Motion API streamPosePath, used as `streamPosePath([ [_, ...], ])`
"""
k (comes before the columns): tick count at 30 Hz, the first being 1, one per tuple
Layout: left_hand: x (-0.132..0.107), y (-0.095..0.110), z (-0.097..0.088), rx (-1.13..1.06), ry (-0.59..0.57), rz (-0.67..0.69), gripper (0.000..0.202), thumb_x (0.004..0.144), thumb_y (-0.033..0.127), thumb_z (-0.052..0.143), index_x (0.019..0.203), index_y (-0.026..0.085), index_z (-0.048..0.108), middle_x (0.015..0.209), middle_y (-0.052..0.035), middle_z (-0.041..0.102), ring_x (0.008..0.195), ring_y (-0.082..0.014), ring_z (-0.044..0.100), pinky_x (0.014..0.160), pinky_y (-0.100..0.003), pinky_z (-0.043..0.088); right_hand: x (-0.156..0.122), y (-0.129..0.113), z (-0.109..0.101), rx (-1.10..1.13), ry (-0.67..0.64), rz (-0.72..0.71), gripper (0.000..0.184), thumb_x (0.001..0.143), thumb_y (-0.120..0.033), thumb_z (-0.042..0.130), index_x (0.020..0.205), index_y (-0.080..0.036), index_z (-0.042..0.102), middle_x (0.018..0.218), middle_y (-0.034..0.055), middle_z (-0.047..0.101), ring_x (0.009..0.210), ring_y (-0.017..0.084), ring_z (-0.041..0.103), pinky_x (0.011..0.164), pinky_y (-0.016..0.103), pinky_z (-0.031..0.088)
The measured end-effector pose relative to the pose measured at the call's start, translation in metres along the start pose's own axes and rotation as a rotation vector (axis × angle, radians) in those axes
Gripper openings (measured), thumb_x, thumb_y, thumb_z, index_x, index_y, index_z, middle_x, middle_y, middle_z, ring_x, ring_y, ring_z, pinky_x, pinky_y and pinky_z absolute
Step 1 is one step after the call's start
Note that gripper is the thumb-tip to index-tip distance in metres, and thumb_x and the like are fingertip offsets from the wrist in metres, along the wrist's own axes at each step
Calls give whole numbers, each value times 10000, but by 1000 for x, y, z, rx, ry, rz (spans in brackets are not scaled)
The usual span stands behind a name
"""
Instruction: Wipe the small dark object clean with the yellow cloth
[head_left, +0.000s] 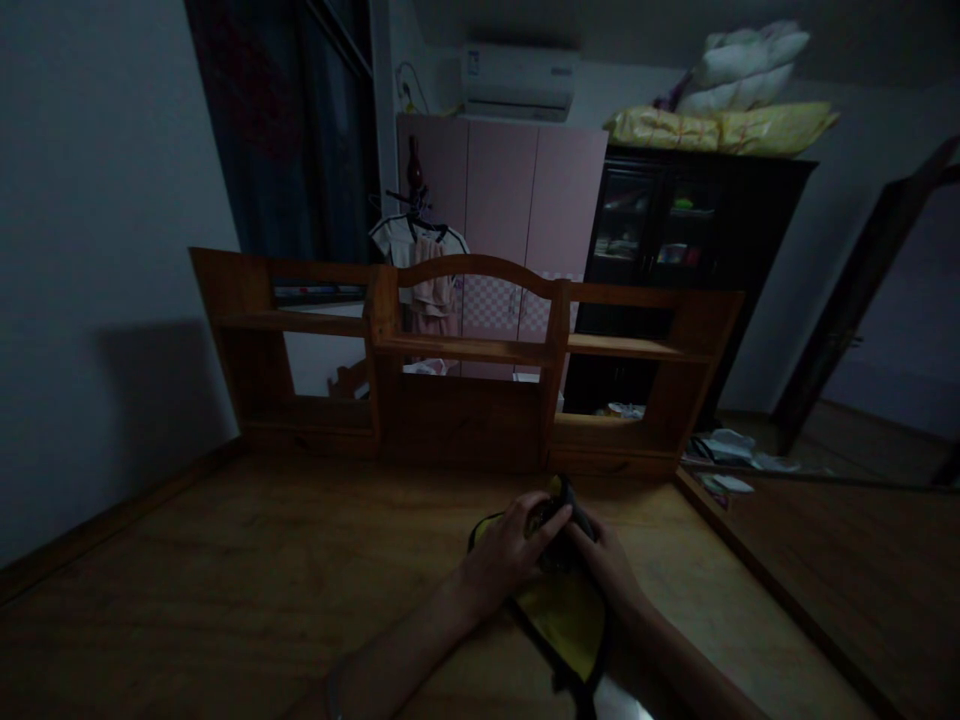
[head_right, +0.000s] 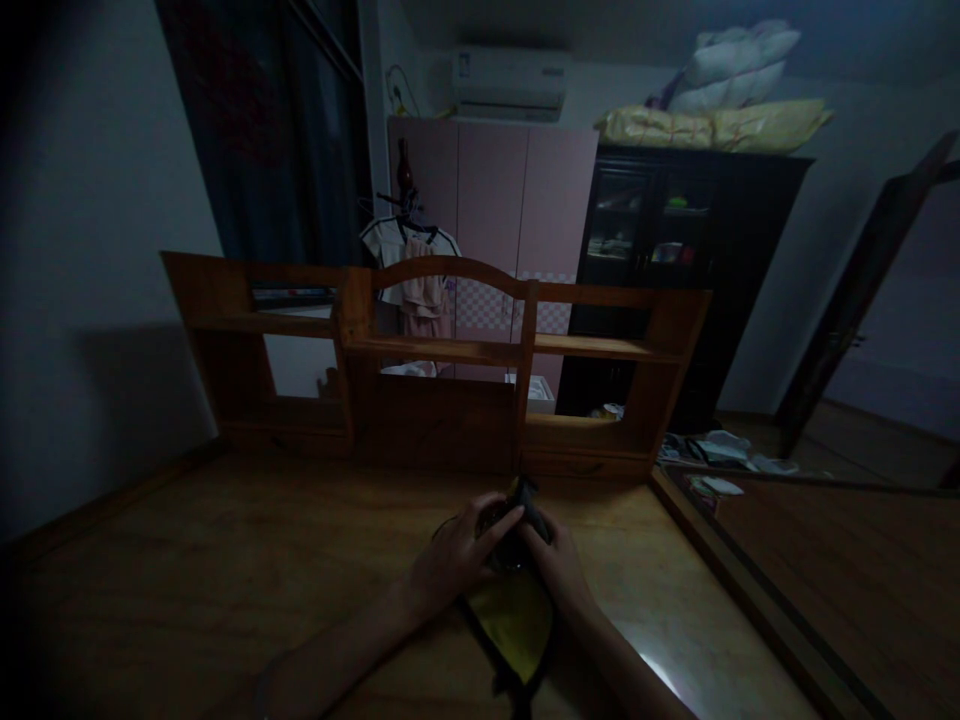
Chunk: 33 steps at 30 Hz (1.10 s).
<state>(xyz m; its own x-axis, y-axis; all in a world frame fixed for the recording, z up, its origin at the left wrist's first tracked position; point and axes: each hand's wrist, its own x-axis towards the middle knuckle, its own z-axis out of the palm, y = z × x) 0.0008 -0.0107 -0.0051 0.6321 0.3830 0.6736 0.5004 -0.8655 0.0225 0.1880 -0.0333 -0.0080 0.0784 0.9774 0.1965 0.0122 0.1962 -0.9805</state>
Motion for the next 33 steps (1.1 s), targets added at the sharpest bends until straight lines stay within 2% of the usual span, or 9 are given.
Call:
streamPosePath([
  [3,1,0,2,-10,4,-40,974,727,155,787,1493,281,200,1420,-145,338,1288,-304,432,1001,-440,483,1,8,-1,1,-29,9,398,740,-386,719,1082,-183,706,1106,76,704,1071,336,612,938,424,485],
  [7,2,0,-1,0,-32,-50,1002,713,219,818,1493,301,193,1485,-128,300,1278,-313,422,1014,-477,456,3,16,-3,13,-62,-16,498,698,-286,704,1189,-221,651,1265,58,625,1213,329,519,1074,476,361],
  [10,2,1,-4,24,-62,-60,1025,700,194,826,1492,316,187,1445,-119,370,1216,-307,471,993,-484,468,3,21,-3,32,-126,-31,512,759,-291,669,1262,-227,595,1317,57,586,1245,307,495,1093,466,336],
  [12,3,1,-4,51,-71,-29,997,715,167,808,1487,333,199,1423,-117,389,1223,-307,466,996,-481,466,1,23,-1,-13,-121,-66,467,818,-331,639,1269,-221,586,1317,65,583,1241,302,496,1087,459,343],
  [16,4,4,-2,100,-91,35,941,748,99,752,1483,325,210,1391,-130,403,1283,-304,417,1024,-465,452,-5,24,2,-215,-48,-184,345,886,-347,565,1186,-189,626,1201,105,643,1151,312,555,1021,453,405],
  [22,7,11,-2,41,-105,65,850,804,16,587,1489,322,187,1461,-142,277,1371,-309,304,1070,-487,405,-6,33,-2,-405,54,-298,272,852,-286,515,1047,-171,665,1044,126,689,977,315,619,881,430,487],
  [26,8,14,-5,-33,-162,59,944,718,-25,569,1499,314,162,1502,-136,207,1398,-321,244,1109,-509,343,-3,32,-5,-413,71,-340,288,834,-267,504,1052,-155,657,993,113,703,918,295,639,815,386,510],
  [29,9,13,-8,-75,-181,70,969,681,-20,587,1499,297,175,1525,-129,166,1408,-320,215,1130,-499,310,-3,23,-5,-349,34,-349,290,842,-265,518,1080,-157,643,1002,90,704,897,270,645,782,337,516],
  [33,6,7,-5,-101,-147,42,960,715,84,712,1497,269,187,1488,-122,266,1388,-293,263,1138,-462,314,-2,12,-5,-313,70,-254,277,780,-245,606,1030,-144,671,927,66,722,816,261,656,700,299,515],
])
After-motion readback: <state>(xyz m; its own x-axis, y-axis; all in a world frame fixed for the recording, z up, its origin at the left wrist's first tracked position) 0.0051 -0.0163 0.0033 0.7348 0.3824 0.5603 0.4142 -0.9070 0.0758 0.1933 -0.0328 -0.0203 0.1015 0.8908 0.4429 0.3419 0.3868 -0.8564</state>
